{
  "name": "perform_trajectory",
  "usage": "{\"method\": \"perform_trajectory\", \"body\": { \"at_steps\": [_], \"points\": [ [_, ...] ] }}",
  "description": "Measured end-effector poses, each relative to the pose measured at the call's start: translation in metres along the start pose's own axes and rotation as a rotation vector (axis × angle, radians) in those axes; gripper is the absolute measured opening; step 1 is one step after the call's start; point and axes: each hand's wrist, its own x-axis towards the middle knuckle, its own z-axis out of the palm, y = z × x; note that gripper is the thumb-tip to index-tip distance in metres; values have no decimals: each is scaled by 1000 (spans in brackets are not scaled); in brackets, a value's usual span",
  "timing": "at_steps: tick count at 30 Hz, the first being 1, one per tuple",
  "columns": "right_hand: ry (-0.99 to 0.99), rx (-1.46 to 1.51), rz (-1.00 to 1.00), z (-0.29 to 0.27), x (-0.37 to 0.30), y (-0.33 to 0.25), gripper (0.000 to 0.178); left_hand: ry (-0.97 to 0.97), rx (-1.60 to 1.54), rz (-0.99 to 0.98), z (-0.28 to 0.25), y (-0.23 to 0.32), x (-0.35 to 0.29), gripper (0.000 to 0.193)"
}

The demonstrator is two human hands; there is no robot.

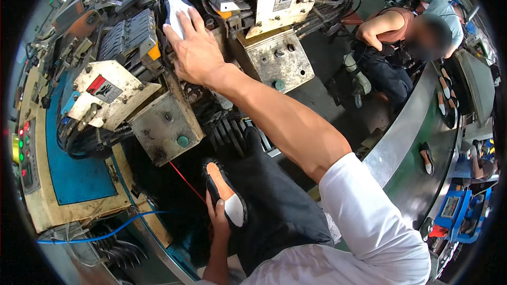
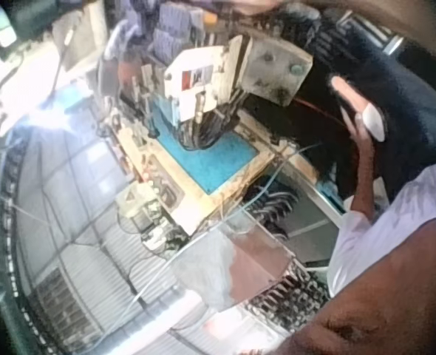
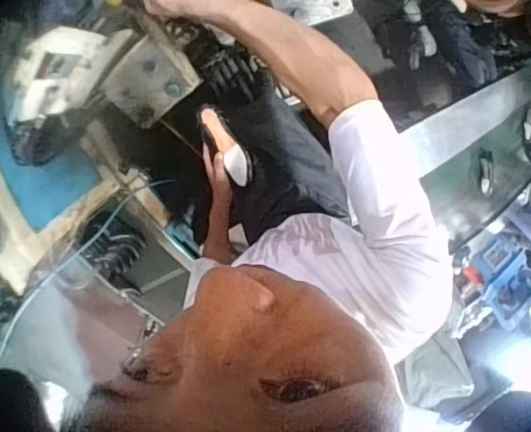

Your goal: The recorder is operating an industrial machine to attach soles to shoe uppers, removing finished shoes from the machine and placing them on a conveyor belt while loading new components.

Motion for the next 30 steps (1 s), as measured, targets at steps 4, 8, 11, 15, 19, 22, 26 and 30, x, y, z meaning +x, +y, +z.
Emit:
{"method": "perform_trajectory", "body": {
  "at_steps": [4,8,11,15,19,22,26,30],
  "points": [
    [-10,20,7,-12,10,-5,71,30,20,-70,1,4,-5,79],
    [-98,-60,49,-13,19,-11,77,-2,-68,-30,0,9,-6,74],
    [-158,-129,48,-10,24,1,75,-31,-95,11,3,15,2,69],
    [49,109,-89,-7,-32,10,62,-75,-105,134,3,46,-8,76],
    [-350,1045,357,-28,-176,-20,63,-177,-349,146,16,92,-35,89],
    [-443,1741,788,-33,-259,-66,74,-311,-338,210,22,101,-53,101],
    [-297,1788,884,-43,-292,-113,62,-273,-65,325,8,79,-86,108],
    [-447,1750,828,-29,-316,-118,57,-42,216,443,-17,56,-118,106]
  ]
}}
